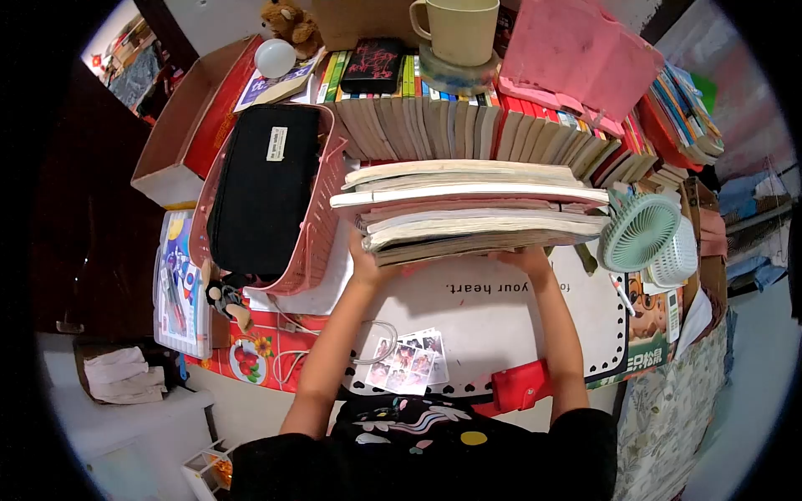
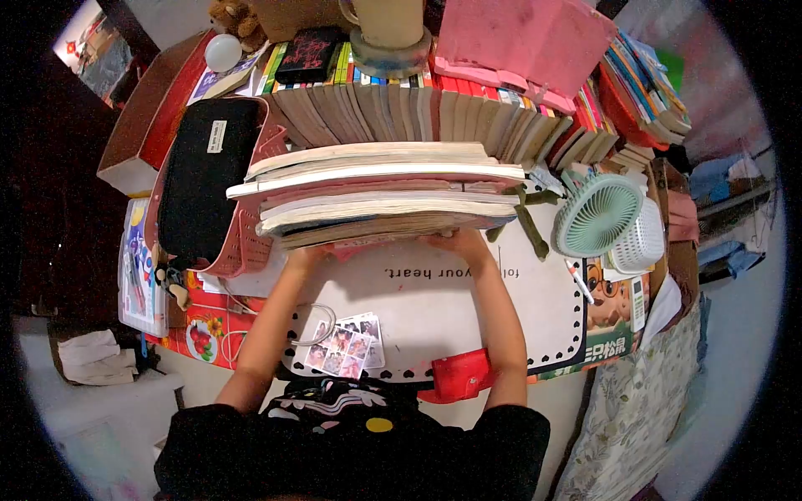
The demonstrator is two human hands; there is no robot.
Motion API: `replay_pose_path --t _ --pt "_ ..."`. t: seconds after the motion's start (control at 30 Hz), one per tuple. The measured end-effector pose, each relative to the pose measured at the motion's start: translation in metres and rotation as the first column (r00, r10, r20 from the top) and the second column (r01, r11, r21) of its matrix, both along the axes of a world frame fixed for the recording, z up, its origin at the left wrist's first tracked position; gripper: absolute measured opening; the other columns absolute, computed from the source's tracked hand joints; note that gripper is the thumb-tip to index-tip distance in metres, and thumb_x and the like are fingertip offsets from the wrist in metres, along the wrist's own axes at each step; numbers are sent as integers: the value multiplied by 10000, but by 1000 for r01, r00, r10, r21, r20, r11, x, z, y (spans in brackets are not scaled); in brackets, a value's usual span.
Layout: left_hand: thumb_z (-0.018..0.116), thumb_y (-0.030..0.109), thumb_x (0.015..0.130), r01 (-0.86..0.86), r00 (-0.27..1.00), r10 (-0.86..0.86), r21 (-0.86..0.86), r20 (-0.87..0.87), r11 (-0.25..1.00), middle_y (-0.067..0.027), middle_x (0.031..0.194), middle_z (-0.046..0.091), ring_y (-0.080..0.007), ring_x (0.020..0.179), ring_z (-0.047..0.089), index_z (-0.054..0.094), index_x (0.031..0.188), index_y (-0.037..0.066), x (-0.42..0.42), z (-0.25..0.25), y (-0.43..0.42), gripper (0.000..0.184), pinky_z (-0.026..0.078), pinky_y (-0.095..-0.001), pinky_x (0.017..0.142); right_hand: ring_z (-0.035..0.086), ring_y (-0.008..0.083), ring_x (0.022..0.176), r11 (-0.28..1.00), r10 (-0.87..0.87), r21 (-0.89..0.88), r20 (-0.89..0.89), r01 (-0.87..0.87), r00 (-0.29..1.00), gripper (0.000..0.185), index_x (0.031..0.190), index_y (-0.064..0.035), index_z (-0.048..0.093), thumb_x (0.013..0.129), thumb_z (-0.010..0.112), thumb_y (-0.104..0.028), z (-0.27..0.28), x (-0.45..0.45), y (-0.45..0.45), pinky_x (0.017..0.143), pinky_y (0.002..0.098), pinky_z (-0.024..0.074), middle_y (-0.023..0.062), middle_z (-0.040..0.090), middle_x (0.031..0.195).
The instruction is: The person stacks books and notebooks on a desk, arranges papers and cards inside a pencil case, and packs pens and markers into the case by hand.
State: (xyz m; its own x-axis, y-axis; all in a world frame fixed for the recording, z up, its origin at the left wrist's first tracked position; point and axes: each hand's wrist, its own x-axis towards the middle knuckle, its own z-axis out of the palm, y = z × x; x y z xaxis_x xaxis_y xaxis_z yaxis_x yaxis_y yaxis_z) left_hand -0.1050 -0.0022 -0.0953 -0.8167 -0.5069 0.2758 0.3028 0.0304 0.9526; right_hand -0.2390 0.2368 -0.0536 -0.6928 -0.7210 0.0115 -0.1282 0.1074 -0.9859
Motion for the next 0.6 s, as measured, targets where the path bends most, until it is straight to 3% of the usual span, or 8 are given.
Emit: replay_pose_path --t 0.07,0.17,0.2,0.27,0.3,0.4,0.5,0.6 --pt "782 215 532 -23 999 22 -36 -28 999 -97 1060 511 -201 949 512 348 1172 14 -2 -7 -4 799 399 -306 834 464 183 1026 998 -69 -1 32 69 997 686 1169 -52 414 560 715 48 -2 1 1 852 314 412 50 490 1116" --pt "803 217 471 -190 978 128 -460 -162 867 -100 1050 517 -207 949 513 327 1206 10 -23 7 -19 900 392 -306 836 472 184 1016 980 -109 -163 33 113 993 655 1151 -49 424 565 690 77 -1 -8 -13 825 313 431 56 494 1102" --pt "801 198 460 -106 993 97 -159 -64 982 -99 1050 520 -211 953 512 336 1201 7 -34 -3 -27 895 392 -306 837 475 185 1010 948 -81 -308 20 84 996 644 1140 -49 430 564 676 96 -5 -16 -19 805 311 445 60 497 1091" --pt "787 171 458 -143 970 125 -73 -207 987 -97 1032 541 -218 945 525 369 1181 0 -42 37 -20 853 402 -312 827 485 192 998 926 16 -371 217 68 976 669 1144 -45 416 546 668 118 -17 -37 -25 793 313 456 67 496 1082" --pt "793 197 467 -241 956 174 -293 -236 925 -102 1020 555 -211 922 541 379 1175 9 -48 39 -30 842 414 -318 809 494 196 986 946 -4 -318 158 55 987 669 1137 -41 413 538 656 130 -18 -44 -30 776 314 466 73 502 1063" --pt "789 295 538 -249 943 175 -252 -283 935 -116 1009 562 -194 903 547 365 1205 31 -69 32 -44 833 428 -306 782 534 216 905 952 -48 -301 32 55 998 559 1065 -13 442 560 653 103 3 -52 -53 726 326 486 92 534 979" --pt "770 331 572 -355 917 274 -281 -289 892 -117 1000 562 -192 899 547 363 1208 29 -82 40 -45 813 430 -298 773 578 207 770 863 -239 -407 191 298 952 448 984 7 465 594 685 27 14 -54 -74 667 325 496 99 562 861" --pt "760 345 584 -276 946 235 -174 -222 945 -114 993 563 -192 891 548 370 1197 22 -92 38 -52 795 433 -304 769 517 252 951 956 -202 -156 270 250 941 747 1127 -23 386 469 732 38 16 -68 -71 676 326 502 152 440 1112"
